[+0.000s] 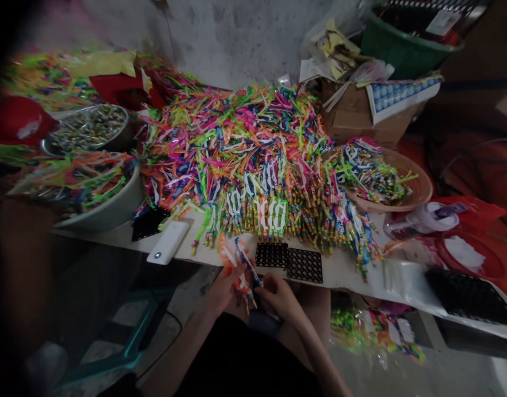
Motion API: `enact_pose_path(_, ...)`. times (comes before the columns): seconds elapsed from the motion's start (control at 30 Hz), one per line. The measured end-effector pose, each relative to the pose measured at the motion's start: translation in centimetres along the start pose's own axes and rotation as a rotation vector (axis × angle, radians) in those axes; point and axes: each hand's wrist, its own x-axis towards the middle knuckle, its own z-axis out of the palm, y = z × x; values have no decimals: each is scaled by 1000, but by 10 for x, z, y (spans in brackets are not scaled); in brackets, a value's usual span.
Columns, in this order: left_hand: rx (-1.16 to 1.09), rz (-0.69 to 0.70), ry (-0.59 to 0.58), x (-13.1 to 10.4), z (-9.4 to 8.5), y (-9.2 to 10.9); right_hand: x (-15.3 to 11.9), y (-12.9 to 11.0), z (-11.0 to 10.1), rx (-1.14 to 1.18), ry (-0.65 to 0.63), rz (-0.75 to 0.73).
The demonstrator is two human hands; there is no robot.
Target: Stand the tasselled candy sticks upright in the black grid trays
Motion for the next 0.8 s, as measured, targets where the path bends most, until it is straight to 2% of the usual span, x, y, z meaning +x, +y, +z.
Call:
enact_pose_path(0.13, -56, -43, 58, 7, -1, -11, 1, -14, -11, -53, 138, -66)
enact_pose_path(0.27, -66, -132, 119, 12, -4, -19, 10, -24, -34, 31, 267, -123)
enact_pose_path(0.37, -22, -143, 101, 13, -3, -16, 27, -24, -61, 80, 391, -167)
enact_pose_path(0.5, 28, -109, 16, 16, 5, -14, 52, -16, -89, 14, 532, -202)
enact_pose_path(0.63, 30, -148, 16, 24, 11, -26, 70, -7, -94, -29, 532, -214)
enact_pose_path(0.8, -14, -184, 41, 34, 5, -42, 74, -5, -94, -62, 518, -219)
